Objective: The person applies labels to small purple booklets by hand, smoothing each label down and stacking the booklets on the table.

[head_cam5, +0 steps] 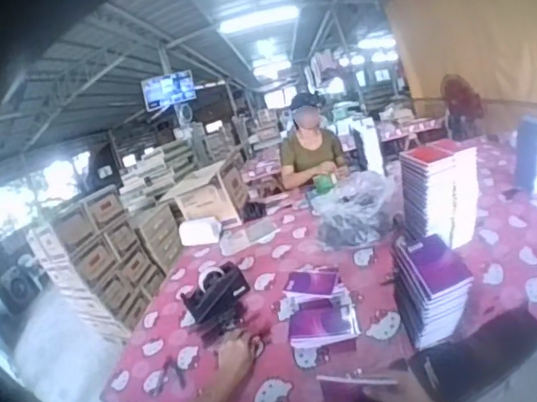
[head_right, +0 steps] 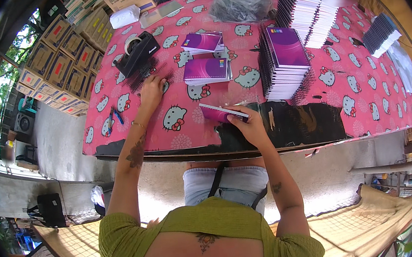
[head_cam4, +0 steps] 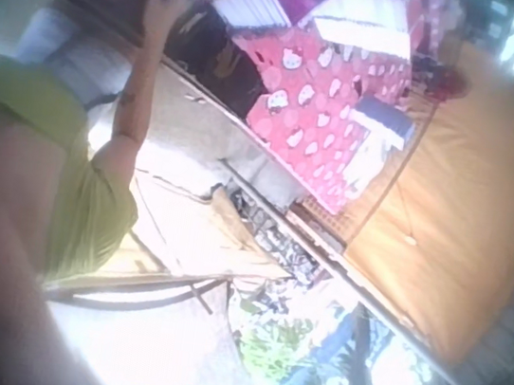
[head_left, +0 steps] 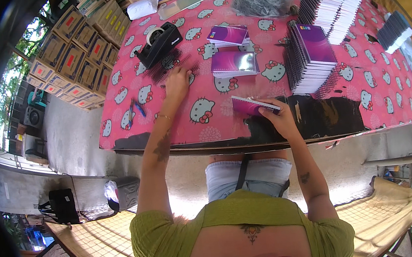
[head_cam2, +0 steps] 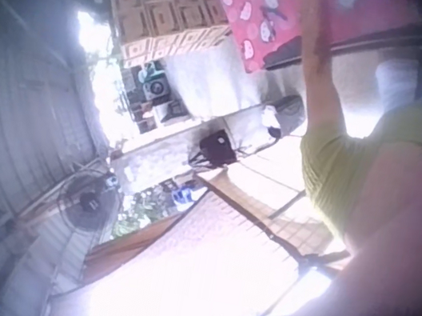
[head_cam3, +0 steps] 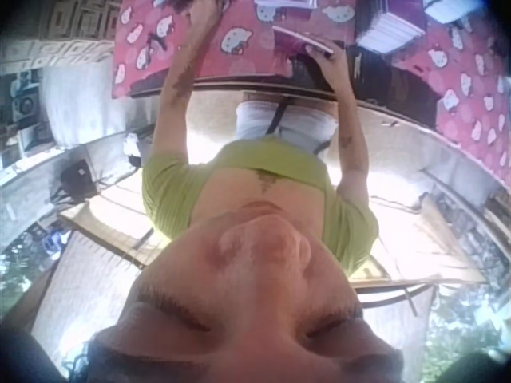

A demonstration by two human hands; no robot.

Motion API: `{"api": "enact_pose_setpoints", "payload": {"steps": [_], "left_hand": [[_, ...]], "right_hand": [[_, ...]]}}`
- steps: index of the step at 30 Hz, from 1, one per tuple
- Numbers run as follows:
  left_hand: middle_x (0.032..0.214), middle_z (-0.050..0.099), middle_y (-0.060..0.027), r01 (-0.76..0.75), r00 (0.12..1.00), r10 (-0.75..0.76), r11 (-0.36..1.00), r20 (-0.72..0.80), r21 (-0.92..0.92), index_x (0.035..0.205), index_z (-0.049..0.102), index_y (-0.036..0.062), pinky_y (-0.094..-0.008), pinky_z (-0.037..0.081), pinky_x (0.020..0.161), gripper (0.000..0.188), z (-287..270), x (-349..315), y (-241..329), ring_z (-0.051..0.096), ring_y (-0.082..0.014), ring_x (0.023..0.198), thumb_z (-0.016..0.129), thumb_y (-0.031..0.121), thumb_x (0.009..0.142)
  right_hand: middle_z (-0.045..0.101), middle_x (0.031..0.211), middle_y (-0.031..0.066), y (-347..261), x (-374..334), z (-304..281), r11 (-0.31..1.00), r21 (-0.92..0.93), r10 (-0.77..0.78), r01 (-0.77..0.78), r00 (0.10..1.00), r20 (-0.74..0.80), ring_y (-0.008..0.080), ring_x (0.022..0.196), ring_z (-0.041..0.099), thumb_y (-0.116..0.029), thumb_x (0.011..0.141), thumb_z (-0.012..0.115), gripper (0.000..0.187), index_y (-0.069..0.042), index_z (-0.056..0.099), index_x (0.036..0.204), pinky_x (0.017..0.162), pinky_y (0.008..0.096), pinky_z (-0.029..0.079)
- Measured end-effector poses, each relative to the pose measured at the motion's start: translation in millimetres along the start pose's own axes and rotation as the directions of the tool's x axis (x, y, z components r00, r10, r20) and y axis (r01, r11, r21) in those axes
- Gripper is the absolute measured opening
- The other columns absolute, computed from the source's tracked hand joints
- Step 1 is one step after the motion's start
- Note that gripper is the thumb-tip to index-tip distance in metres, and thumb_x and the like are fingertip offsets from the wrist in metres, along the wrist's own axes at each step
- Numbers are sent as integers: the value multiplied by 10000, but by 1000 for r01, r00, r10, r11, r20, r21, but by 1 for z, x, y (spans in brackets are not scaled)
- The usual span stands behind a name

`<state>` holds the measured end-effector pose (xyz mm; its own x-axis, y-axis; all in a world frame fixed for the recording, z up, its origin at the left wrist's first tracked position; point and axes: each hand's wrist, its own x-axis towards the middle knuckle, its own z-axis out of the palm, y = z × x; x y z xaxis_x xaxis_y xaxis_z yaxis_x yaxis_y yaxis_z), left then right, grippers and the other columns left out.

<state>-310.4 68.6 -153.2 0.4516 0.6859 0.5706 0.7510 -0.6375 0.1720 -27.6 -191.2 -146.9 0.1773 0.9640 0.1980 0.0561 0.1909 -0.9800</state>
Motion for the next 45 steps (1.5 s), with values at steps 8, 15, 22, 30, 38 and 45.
{"api": "enact_pose_setpoints", "payload": {"steps": [8, 15, 22, 30, 38, 45], "left_hand": [[967, 631, -172, 73, 986, -89, 991, -141, -116, 1026, 564, 28, -487, 509, 765, 156, -31, 7, 39, 619, -397, 910, 614, 152, 945], [1045, 670, -154, -52, 989, 125, 804, 83, -592, 1245, 591, 24, -350, 530, 751, 311, -77, -52, 143, 674, -318, 888, 580, -27, 938], [932, 671, -97, 78, 995, -24, 765, 93, -639, 1164, 685, 17, -267, 450, 601, 252, -77, -69, 149, 581, -161, 708, 647, -1, 916], [813, 660, -88, 78, 991, 13, 763, 135, -641, 1099, 725, 22, -275, 433, 581, 186, -74, -59, 145, 570, -155, 659, 656, 95, 943], [821, 664, -114, 99, 968, 68, 779, 241, -619, 1060, 701, 1, -301, 465, 612, 165, -70, -51, 137, 611, -187, 673, 641, 119, 961], [841, 673, -110, 111, 964, 69, 773, 256, -625, 1061, 689, 17, -313, 482, 640, 159, -71, -42, 138, 641, -200, 736, 654, 129, 954]], "right_hand": [[714, 1089, 66, -1, 2, -3, 1000, -2, -18, 18, 999, 36, 109, 988, 610, -52, 927, 683, 310, -19, 675, 1235, 894, 258, 475], [714, 1090, 59, -6, -1, -3, 1000, -17, 20, -20, 999, 45, 101, 992, 600, -36, 929, 679, 313, -15, 673, 1242, 900, 251, 469], [705, 1021, 45, -3, 0, -2, 999, -15, 40, -40, 999, 25, 84, 943, 587, -46, 926, 689, 293, -10, 680, 1218, 859, 241, 468], [713, 1023, 50, -3, 0, 0, 1000, -2, 18, -18, 999, 32, 85, 948, 593, -50, 927, 687, 285, -4, 682, 1208, 865, 243, 469], [719, 1051, 61, -6, 1, -3, 1000, -20, 7, -6, 999, 44, 99, 972, 603, -53, 928, 686, 285, -9, 684, 1210, 890, 251, 470], [720, 1047, 58, -5, -1, -4, 999, -37, 21, -19, 998, 58, 105, 975, 606, -49, 935, 676, 275, -13, 687, 1207, 902, 256, 466]]}}
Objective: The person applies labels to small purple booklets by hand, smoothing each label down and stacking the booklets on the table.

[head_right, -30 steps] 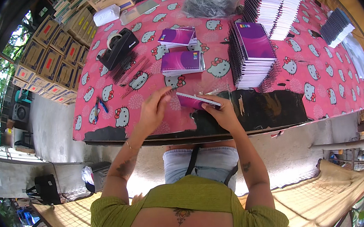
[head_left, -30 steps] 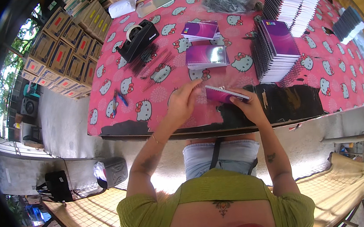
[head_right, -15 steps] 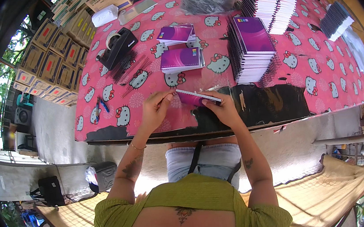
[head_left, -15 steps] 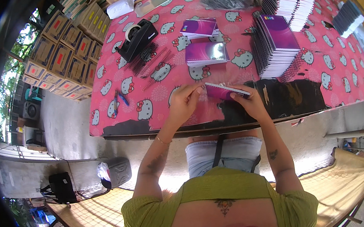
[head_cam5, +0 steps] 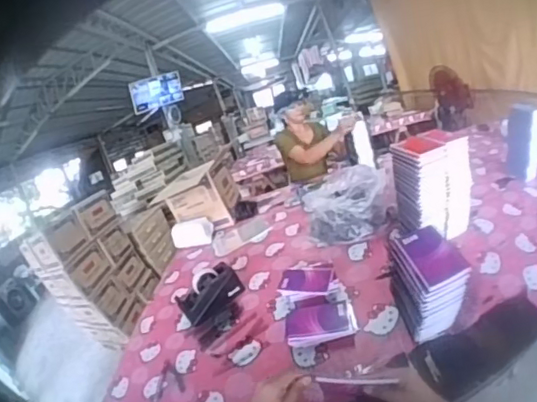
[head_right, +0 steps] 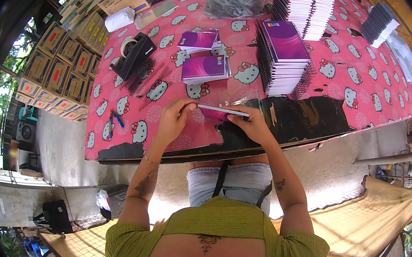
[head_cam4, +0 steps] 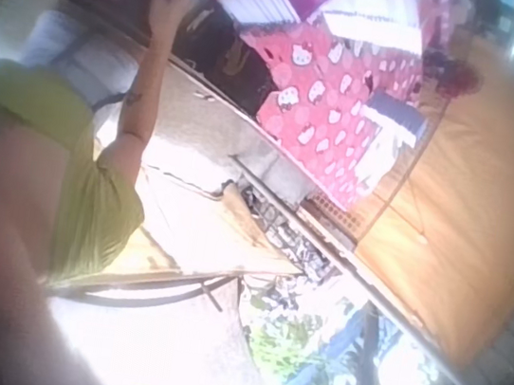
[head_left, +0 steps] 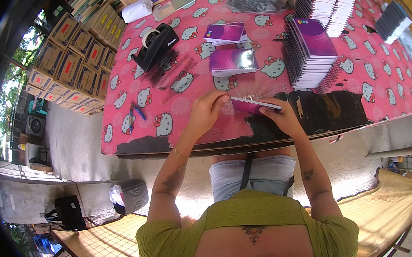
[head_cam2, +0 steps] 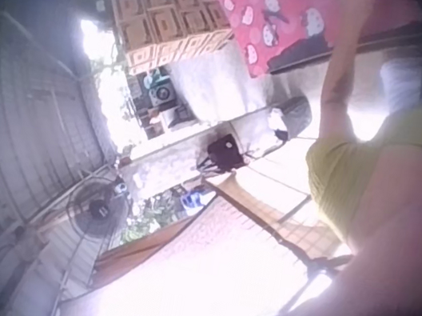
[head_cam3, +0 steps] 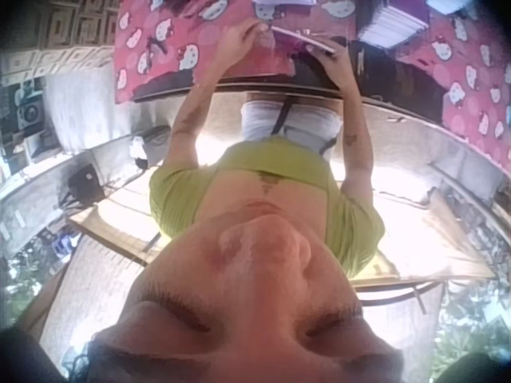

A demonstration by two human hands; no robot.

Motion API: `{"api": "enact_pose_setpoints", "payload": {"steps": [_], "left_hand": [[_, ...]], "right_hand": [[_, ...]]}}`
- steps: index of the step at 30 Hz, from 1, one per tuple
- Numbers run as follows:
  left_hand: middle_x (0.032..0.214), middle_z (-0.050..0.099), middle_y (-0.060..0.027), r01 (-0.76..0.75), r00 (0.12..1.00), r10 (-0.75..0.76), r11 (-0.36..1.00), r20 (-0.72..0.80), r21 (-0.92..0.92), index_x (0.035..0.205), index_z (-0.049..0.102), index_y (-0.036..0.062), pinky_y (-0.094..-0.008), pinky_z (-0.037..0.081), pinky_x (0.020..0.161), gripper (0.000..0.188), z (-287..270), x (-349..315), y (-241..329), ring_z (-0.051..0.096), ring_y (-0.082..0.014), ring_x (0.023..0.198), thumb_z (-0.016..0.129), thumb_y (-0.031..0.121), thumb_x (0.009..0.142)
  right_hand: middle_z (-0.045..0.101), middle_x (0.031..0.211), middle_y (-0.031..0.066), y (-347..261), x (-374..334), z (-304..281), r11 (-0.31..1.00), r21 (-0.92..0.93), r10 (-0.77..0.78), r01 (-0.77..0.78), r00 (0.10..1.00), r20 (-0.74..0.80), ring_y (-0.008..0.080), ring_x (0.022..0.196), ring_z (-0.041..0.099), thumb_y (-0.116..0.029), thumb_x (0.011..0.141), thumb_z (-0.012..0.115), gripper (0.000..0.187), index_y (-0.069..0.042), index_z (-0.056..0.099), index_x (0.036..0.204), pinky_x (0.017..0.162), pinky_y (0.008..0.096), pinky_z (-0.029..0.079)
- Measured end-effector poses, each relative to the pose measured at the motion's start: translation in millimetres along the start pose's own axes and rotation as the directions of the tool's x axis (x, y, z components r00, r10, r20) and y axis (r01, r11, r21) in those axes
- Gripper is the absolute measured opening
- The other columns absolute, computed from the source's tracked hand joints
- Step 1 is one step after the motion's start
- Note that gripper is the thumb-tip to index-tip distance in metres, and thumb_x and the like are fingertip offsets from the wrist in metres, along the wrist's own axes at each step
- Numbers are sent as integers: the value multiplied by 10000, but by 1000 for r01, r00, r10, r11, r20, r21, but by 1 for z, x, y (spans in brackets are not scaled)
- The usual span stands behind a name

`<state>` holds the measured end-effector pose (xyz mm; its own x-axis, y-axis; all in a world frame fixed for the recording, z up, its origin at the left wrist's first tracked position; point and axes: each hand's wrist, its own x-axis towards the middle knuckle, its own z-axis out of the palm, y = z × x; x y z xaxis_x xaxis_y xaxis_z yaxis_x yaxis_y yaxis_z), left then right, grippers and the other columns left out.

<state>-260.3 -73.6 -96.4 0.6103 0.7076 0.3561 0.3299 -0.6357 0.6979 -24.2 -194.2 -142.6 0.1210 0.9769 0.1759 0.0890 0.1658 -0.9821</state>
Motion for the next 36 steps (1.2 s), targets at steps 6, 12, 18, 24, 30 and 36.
{"api": "enact_pose_setpoints", "payload": {"steps": [6, 12, 18, 24, 30, 36], "left_hand": [[897, 628, -100, -316, 943, 283, 926, 174, 205, 1119, 669, 44, -362, 480, 646, 225, -10, 13, -2, 634, -251, 803, 693, 94, 900], [868, 565, -99, -292, 932, 241, 942, 272, 168, 1105, 650, 39, -395, 466, 696, 266, -14, 19, -1, 601, -293, 761, 713, 187, 894], [1122, 557, -135, -400, 914, 387, 821, 118, 407, 1230, 590, 71, -463, 437, 844, 389, -7, 27, 35, 558, -325, 1000, 708, 218, 890], [1534, 373, -206, -255, 958, 276, 693, 79, 674, 1466, 399, -4, -679, 182, 1122, 718, 28, -15, 45, 331, -387, 1434, 562, 457, 940], [1548, 356, -251, -220, 962, 274, 748, 11, 626, 1467, 382, -44, -706, 102, 1130, 768, 24, 12, 48, 311, -407, 1456, 525, 503, 948], [1547, 340, -269, -309, 936, 346, 715, 67, 627, 1461, 384, -50, -699, 130, 1128, 838, 45, -25, 33, 272, -418, 1472, 529, 568, 914]], "right_hand": [[722, 1052, 57, 4, 0, -1, 999, 32, -8, 8, 1000, 8, 100, 961, 606, -51, 931, 682, 279, -9, 685, 1206, 888, 254, 471], [727, 1056, 62, 0, -5, 3, 999, -37, 9, -9, 1000, -3, 88, 951, 603, -69, 924, 693, 289, -9, 688, 1207, 879, 254, 476], [724, 1042, 63, -14, -4, 9, 997, -69, -33, 28, 997, -73, 88, 911, 600, -55, 929, 677, 284, 3, 686, 1207, 823, 245, 480], [680, 988, 8, -29, -6, 19, 989, 151, 40, -5, 971, -235, 64, 868, 563, -72, 945, 673, 279, 0, 682, 1214, 778, 216, 467], [681, 1000, 7, -34, -7, 21, 984, 178, 27, 18, 969, -246, 64, 865, 595, -114, 935, 696, 280, 6, 686, 1188, 730, 216, 489], [673, 994, -11, -38, -8, 11, 990, 142, 25, 3, 981, -194, 51, 845, 582, -125, 939, 704, 295, -9, 686, 1211, 706, 209, 479]]}}
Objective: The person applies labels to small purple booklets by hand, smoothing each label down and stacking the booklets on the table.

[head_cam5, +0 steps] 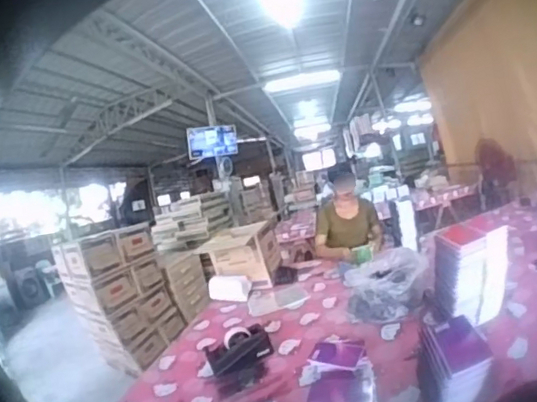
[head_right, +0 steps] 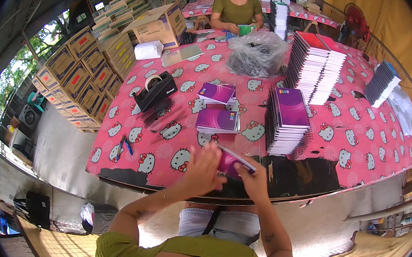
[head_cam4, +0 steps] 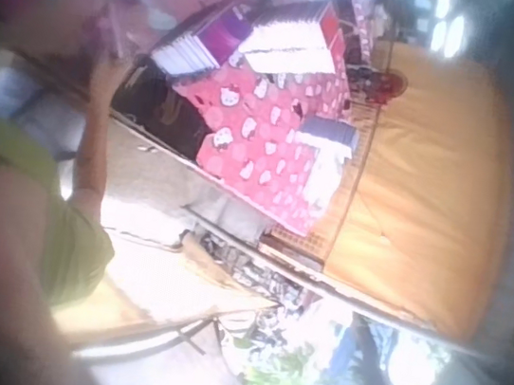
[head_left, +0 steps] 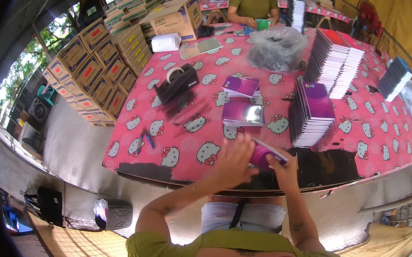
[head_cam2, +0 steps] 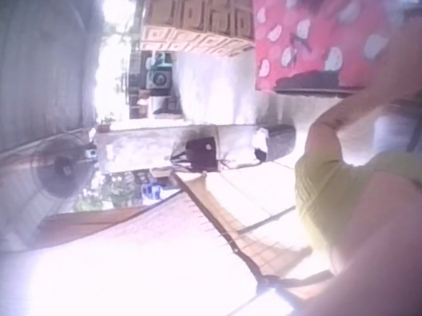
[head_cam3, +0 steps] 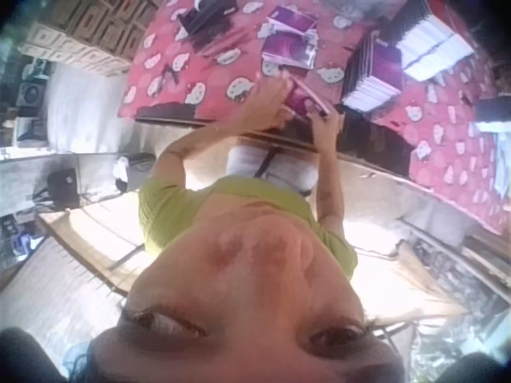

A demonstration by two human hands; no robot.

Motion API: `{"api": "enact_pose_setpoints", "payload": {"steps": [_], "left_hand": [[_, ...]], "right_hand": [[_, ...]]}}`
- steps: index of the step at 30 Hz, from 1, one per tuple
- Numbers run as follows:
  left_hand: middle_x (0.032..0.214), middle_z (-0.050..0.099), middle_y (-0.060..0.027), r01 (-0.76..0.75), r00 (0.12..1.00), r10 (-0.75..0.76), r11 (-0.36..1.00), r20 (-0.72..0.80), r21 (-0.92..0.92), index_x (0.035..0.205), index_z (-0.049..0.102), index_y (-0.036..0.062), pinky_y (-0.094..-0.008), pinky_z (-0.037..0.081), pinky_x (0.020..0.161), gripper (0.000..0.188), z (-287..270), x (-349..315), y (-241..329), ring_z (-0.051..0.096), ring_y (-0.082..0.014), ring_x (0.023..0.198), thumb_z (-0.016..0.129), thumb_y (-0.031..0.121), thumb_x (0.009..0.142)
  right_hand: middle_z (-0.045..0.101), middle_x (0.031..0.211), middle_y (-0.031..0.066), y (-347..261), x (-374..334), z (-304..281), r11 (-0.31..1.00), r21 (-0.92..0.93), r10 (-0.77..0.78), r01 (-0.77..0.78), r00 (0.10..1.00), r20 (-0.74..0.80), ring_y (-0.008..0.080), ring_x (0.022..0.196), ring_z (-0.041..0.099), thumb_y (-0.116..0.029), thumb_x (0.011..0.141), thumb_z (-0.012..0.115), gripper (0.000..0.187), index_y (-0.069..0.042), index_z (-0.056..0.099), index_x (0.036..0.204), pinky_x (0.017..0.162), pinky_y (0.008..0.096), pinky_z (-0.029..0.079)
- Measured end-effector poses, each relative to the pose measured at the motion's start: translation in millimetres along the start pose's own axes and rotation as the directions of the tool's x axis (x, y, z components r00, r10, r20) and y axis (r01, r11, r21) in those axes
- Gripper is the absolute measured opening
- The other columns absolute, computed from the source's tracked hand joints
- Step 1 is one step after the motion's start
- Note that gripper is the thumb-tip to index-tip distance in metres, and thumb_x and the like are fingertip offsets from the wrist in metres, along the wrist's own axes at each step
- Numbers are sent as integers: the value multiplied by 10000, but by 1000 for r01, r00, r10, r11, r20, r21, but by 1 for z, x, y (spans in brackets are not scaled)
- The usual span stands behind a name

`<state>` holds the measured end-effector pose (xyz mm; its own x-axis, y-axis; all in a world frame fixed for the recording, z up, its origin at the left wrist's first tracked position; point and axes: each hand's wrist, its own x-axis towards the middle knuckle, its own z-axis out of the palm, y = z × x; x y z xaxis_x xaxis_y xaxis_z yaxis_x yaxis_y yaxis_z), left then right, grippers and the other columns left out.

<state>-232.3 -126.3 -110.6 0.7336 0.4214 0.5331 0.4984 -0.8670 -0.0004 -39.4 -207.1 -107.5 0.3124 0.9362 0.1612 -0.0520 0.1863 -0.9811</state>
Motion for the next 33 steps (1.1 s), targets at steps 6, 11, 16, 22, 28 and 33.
{"api": "enact_pose_setpoints", "payload": {"steps": [6, 11, 16, 22, 28, 33], "left_hand": [[1559, 312, -278, -54, 989, 61, 997, 136, -58, 1465, 356, -70, -665, 151, 1146, 826, -15, 0, 14, 265, -439, 1467, 509, 544, 934], [1523, 350, -317, 101, 993, -93, 990, -79, 103, 1431, 373, -111, -652, 153, 1154, 869, -38, 63, -6, 301, -475, 1443, 550, 556, 902], [1538, 309, -326, -69, 998, 68, 995, -15, -74, 1445, 328, -131, -660, 158, 1147, 867, 5, -3, 14, 259, -459, 1467, 510, 545, 934], [1523, 351, -310, -58, 998, 61, 993, 32, -101, 1463, 332, -102, -660, 165, 1141, 833, -8, 6, 26, 290, -462, 1453, 448, 558, 968], [1476, 473, -152, -20, 942, 71, 987, 328, -158, 1414, 475, -9, -632, 204, 1148, 676, -44, 48, -17, 445, -313, 1375, 629, 416, 912], [1515, 417, -194, -161, 979, 171, 982, 108, -98, 1418, 448, -34, -639, 181, 1159, 754, -32, 37, -3, 377, -360, 1422, 629, 465, 883]], "right_hand": [[675, 998, -5, -14, -6, 6, 985, 164, 61, -57, 998, -21, 47, 834, 582, -124, 946, 692, 302, -7, 684, 1224, 703, 205, 483], [695, 1008, 16, -5, -8, 8, 989, -15, 148, -147, 984, 103, 73, 882, 609, -72, 943, 672, 306, 18, 671, 1235, 769, 222, 502], [671, 949, -22, -5, -7, 3, 992, 5, 122, -123, 987, 102, 36, 808, 554, -77, 952, 666, 300, 6, 674, 1241, 706, 199, 466], [657, 903, -29, -11, -12, 9, 980, 119, 162, -161, 987, -6, 27, 782, 556, -103, 932, 689, 258, -3, 696, 1169, 667, 196, 456], [690, 962, 12, 6, -7, 0, 998, -3, 61, -61, 992, 107, 58, 848, 590, -125, 937, 690, 315, 31, 669, 1210, 758, 212, 478], [704, 1006, 21, 2, -8, 4, 996, -15, 85, -84, 993, 81, 71, 895, 606, -88, 940, 671, 320, 26, 660, 1239, 806, 219, 491]]}}
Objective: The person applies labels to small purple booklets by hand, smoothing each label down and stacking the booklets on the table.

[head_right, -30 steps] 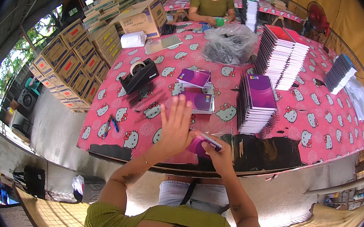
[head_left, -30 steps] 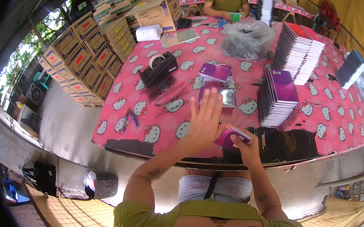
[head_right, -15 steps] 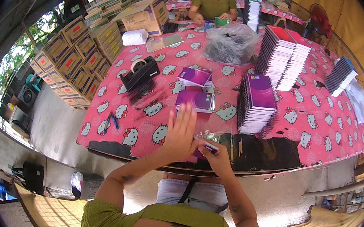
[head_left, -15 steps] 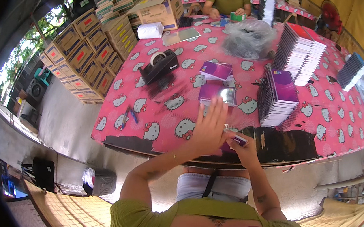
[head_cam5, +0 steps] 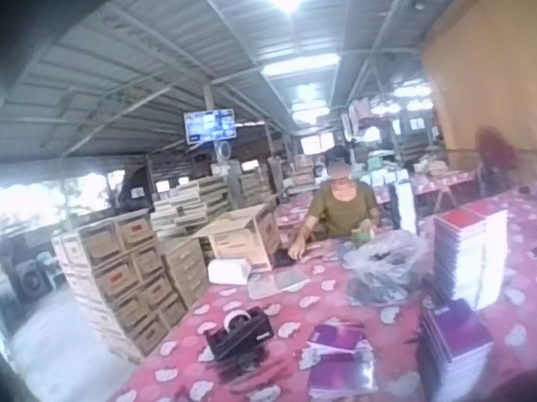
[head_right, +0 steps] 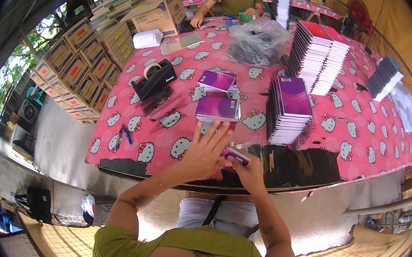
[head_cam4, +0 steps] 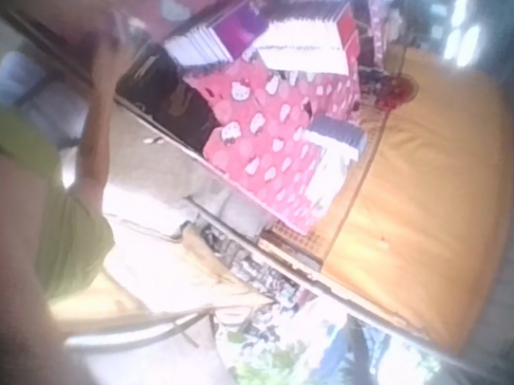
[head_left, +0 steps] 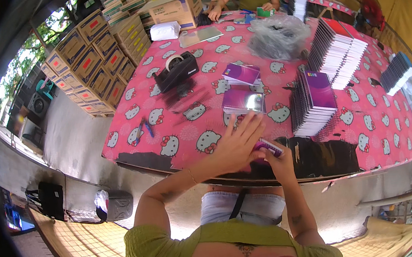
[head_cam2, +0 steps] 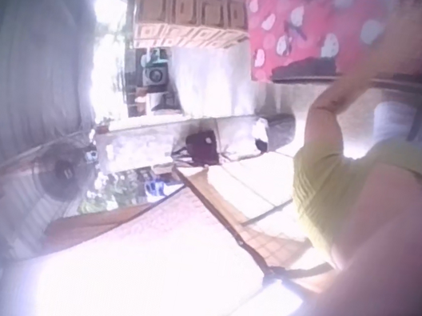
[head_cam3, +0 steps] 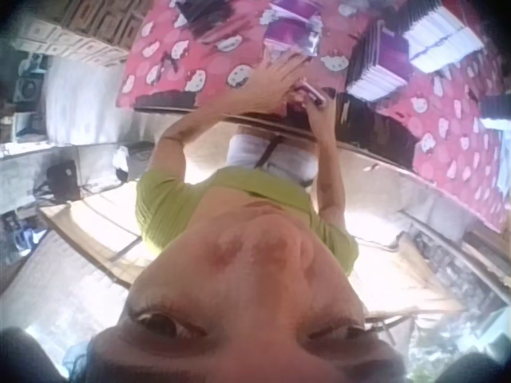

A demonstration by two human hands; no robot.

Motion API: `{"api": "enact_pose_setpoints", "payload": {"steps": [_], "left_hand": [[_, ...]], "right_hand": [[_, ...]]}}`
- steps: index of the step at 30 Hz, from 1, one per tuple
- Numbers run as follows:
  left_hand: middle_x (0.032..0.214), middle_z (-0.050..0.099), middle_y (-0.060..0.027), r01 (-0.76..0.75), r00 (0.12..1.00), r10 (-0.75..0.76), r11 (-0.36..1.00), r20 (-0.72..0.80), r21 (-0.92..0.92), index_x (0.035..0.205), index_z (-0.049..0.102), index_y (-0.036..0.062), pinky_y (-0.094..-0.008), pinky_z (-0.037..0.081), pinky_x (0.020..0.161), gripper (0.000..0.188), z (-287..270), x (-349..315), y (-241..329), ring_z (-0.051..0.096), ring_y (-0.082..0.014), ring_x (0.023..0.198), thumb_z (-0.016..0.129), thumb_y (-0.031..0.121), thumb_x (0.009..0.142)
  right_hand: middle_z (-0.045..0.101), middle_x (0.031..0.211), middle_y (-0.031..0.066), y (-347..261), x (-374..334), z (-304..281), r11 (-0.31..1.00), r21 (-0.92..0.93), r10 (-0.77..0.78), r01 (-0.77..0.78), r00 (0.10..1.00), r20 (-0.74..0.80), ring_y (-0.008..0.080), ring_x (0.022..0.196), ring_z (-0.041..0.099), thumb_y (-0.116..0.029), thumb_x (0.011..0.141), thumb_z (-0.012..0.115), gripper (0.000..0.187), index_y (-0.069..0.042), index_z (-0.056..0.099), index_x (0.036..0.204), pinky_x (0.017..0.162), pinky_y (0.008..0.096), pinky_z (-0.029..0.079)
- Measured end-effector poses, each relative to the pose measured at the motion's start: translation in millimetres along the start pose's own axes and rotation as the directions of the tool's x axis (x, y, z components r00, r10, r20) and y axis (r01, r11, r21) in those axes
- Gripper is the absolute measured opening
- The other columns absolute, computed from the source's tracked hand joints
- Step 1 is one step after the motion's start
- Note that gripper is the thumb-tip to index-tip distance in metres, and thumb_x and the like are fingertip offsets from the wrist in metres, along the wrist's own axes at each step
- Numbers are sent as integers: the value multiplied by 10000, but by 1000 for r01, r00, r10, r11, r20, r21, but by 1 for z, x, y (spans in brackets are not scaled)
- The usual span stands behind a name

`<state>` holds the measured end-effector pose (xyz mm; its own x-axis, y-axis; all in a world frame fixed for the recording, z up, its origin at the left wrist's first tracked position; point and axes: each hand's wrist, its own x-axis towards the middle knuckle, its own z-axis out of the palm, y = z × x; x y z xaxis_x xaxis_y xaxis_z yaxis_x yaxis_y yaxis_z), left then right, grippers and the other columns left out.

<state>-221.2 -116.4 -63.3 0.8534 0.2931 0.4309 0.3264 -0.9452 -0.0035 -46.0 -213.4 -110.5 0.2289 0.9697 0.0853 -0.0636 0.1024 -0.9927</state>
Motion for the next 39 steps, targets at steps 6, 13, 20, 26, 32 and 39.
{"api": "enact_pose_setpoints", "payload": {"steps": [6, 13, 20, 26, 32, 39], "left_hand": [[1552, 330, -278, 108, 992, -109, 994, -61, -9, 1454, 375, -72, -666, 148, 1154, 885, 17, 3, 14, 262, -444, 1470, 496, 614, 907], [1568, 299, -274, 2, 994, -5, 1000, -108, -29, 1480, 340, -72, -671, 144, 1151, 890, 63, -31, 33, 234, -450, 1479, 421, 631, 940], [1587, 255, -276, 65, 996, -65, 998, 55, -3, 1499, 295, -82, -654, 110, 1164, 913, 67, -21, 39, 206, -412, 1500, 412, 633, 944], [1567, 285, -279, 53, 995, -53, 999, 83, 4, 1485, 335, -69, -652, 132, 1153, 858, 55, -18, 42, 247, -399, 1486, 381, 613, 967], [1559, 346, -220, 90, 995, -90, 996, 33, 0, 1479, 387, -33, -627, 86, 1172, 802, 54, 1, 36, 288, -357, 1479, 435, 582, 966], [1381, 553, -186, 129, 976, -161, 970, -149, -207, 1385, 501, 7, -638, 163, 1151, 579, 34, 13, 30, 486, -350, 1341, 570, 406, 971]], "right_hand": [[711, 1049, 46, 6, 2, 0, 980, -119, -158, 161, 987, 29, 91, 912, 609, -18, 923, 658, 313, 35, 656, 1231, 809, 262, 516], [729, 1034, 83, 10, 14, -13, 980, -79, -180, 182, 983, 28, 103, 929, 625, 0, 902, 652, 321, 39, 653, 1221, 834, 281, 516], [742, 1061, 115, 41, 14, -23, 957, -225, -171, 181, 983, 62, 103, 959, 640, 4, 887, 646, 368, 2, 653, 1255, 863, 294, 521], [742, 1027, 158, 33, 16, -23, 955, -266, -105, 133, 987, 118, 109, 906, 651, 5, 865, 637, 391, -4, 655, 1256, 828, 298, 527], [738, 937, 186, 32, 16, -25, 939, -340, -12, 60, 990, 141, 143, 794, 658, -32, 864, 655, 361, 4, 667, 1223, 769, 321, 531], [720, 914, 205, 25, 15, -23, 920, -381, -50, 91, 992, 117, 177, 736, 656, -136, 860, 749, 361, 19, 676, 1178, 723, 331, 522]]}}
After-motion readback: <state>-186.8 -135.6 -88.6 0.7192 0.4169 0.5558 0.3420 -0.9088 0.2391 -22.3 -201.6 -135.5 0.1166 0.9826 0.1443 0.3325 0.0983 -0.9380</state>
